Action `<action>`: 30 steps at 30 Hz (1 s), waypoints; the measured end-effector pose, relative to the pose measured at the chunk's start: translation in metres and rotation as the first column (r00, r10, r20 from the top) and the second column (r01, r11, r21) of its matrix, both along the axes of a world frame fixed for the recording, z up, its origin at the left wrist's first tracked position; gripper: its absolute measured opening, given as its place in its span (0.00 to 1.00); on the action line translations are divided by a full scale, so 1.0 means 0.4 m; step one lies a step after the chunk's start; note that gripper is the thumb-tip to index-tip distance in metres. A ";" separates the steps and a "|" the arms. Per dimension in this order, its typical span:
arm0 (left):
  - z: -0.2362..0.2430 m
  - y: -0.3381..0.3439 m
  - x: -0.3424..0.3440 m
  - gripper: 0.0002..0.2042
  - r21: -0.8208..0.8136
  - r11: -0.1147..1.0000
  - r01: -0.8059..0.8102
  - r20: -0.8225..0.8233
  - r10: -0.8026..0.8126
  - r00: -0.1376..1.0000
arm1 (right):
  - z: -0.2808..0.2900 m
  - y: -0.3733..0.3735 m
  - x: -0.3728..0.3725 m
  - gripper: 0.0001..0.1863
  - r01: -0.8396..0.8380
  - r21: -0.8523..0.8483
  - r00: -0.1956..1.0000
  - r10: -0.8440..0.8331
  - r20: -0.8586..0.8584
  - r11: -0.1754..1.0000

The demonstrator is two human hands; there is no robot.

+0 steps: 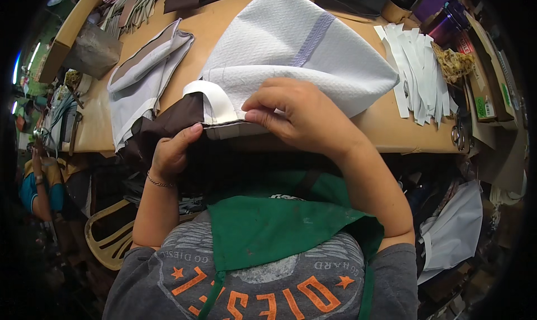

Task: The person aligns white mesh fabric with brown fabric by hand on a table. They then use shears to cut the edge of the brown fabric.

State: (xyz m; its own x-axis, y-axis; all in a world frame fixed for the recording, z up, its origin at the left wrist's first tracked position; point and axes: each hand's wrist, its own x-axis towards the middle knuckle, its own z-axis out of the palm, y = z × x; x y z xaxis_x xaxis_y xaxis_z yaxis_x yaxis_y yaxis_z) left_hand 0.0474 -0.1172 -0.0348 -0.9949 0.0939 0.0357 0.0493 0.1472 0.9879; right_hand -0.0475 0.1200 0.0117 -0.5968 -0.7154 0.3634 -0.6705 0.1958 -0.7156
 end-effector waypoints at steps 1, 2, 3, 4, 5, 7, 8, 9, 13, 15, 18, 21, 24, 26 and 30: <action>-0.011 -0.006 0.007 0.11 -0.091 0.996 -0.010 -0.055 0.005 0.998 | 0.005 -0.002 -0.008 0.08 -0.039 0.006 0.999 0.039 -0.026 0.999; -0.017 -0.009 0.012 0.11 0.014 1.000 -0.011 -0.025 0.012 1.000 | 0.012 -0.004 -0.010 0.08 -0.059 0.031 0.998 0.059 -0.004 0.998; -0.018 -0.003 0.009 0.10 0.121 0.993 -0.014 0.008 0.013 1.000 | 0.017 -0.002 -0.014 0.08 -0.078 0.058 0.997 0.077 0.022 0.995; -0.019 0.000 0.007 0.10 0.226 0.974 -0.020 0.042 0.011 0.999 | 0.019 -0.001 -0.017 0.08 -0.097 0.085 0.994 0.093 0.049 0.992; -0.026 -0.002 0.007 0.10 0.077 0.997 -0.005 -0.062 0.010 0.998 | 0.017 0.001 -0.019 0.07 -0.101 0.076 0.994 0.098 0.045 0.992; -0.044 -0.009 -0.005 0.10 -0.219 0.976 -0.001 -0.265 -0.058 0.962 | 0.012 0.022 -0.023 0.07 -0.086 0.064 0.996 0.084 0.034 0.994; -0.043 -0.027 0.001 0.10 -0.257 0.965 -0.051 -0.303 -0.031 0.952 | 0.006 0.022 -0.018 0.06 -0.091 0.051 0.996 0.089 0.024 0.995; -0.052 -0.039 0.002 0.10 -0.273 0.958 -0.083 -0.350 -0.019 0.936 | 0.001 0.028 -0.018 0.06 -0.073 0.058 0.997 0.073 0.007 0.996; -0.077 -0.043 0.006 0.12 0.338 0.920 -0.198 0.050 0.192 0.980 | 0.042 0.121 -0.012 0.04 0.142 -0.281 0.990 -0.132 0.055 0.949; -0.074 -0.058 -0.019 0.14 0.509 0.810 -0.291 0.235 0.194 0.952 | 0.035 0.251 -0.028 0.04 0.520 -0.437 0.851 -0.403 0.337 0.733; -0.040 -0.076 -0.065 0.14 0.478 0.845 -0.239 0.197 0.162 0.967 | -0.065 0.559 -0.076 0.07 0.935 -0.231 0.298 -0.950 0.097 0.269; -0.002 -0.075 -0.089 0.14 0.485 0.843 -0.231 0.198 0.152 0.968 | -0.162 0.824 -0.055 0.11 0.991 -0.088 -0.121 -0.948 -0.295 -0.099; -0.014 -0.102 -0.100 0.14 0.495 0.845 -0.201 0.176 0.128 0.976 | -0.217 0.966 -0.070 0.15 0.958 0.110 -0.170 -0.832 -0.528 -0.265; -0.027 -0.107 -0.100 0.13 0.472 0.846 -0.249 0.180 0.184 0.966 | -0.220 0.987 -0.090 0.17 0.873 0.346 -0.133 -0.852 -0.507 -0.343; -0.029 -0.107 -0.100 0.13 0.471 0.854 -0.220 0.156 0.165 0.974 | -0.224 1.048 -0.122 0.21 0.695 0.571 -0.038 -0.816 -0.577 -0.437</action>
State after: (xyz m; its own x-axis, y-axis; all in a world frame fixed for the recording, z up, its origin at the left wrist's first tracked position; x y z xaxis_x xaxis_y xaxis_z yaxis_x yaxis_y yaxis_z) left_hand 0.0075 -0.1601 -0.0464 -0.9916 -0.1016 -0.0802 -0.0393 -0.3537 0.9345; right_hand -0.0965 0.5394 -0.0779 -0.7355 0.6612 0.1481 0.6753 0.7331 0.0811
